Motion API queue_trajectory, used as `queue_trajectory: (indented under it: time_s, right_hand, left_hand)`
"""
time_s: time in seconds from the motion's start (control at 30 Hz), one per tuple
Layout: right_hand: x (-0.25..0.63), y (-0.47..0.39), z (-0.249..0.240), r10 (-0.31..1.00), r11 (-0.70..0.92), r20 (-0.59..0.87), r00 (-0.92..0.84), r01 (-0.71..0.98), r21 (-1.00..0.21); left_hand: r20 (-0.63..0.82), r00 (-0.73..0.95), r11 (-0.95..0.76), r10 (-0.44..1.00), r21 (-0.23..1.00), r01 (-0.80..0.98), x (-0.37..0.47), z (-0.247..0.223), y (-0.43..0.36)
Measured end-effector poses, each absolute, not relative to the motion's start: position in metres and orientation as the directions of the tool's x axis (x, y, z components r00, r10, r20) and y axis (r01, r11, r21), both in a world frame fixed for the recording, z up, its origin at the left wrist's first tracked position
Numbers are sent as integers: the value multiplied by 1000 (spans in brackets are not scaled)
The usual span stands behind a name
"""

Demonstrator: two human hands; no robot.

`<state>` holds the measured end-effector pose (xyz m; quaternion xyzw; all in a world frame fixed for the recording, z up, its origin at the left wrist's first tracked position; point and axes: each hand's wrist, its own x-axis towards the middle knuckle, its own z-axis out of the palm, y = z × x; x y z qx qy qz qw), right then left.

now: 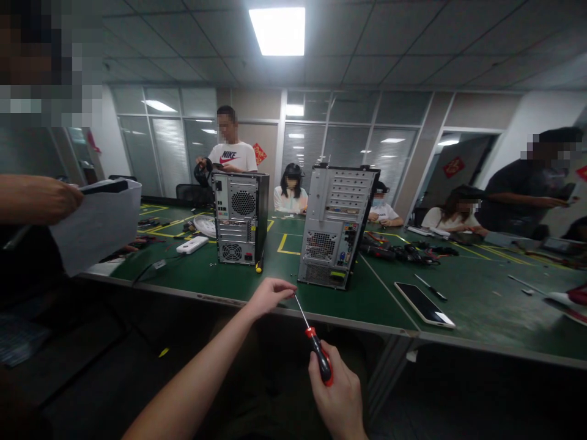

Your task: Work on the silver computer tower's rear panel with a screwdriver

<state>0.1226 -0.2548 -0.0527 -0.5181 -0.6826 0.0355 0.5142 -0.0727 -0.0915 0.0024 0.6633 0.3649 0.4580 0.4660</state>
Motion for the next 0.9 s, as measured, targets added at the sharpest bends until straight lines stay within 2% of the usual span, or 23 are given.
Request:
queue_trajectory:
  time_s: [0.17,0.23,0.43,0.67,0.9]
  right_hand:
    - [122,-253,-54,845,370,495,202,446,-815]
    - [122,-251,-57,860,361,456,231,358,-861]
    - [124,-253,-59,859,362,480,177,453,-815]
    - [117,-250,-60,886,337,388,256,219,-916]
    - [114,-248,-68,905,304,334,263,150,-941]
  left_hand:
    - [318,336,-386,887,909,159,-73,4,-90]
    - [311,342,-390,887,901,191,-73,5,-90]
    - [317,359,-403,878,894,195,-73,6,-92]
    - [378,362,-453,852,879,151,-71,4,-89]
    - [407,345,-479,846,864,156,-67,4,-91]
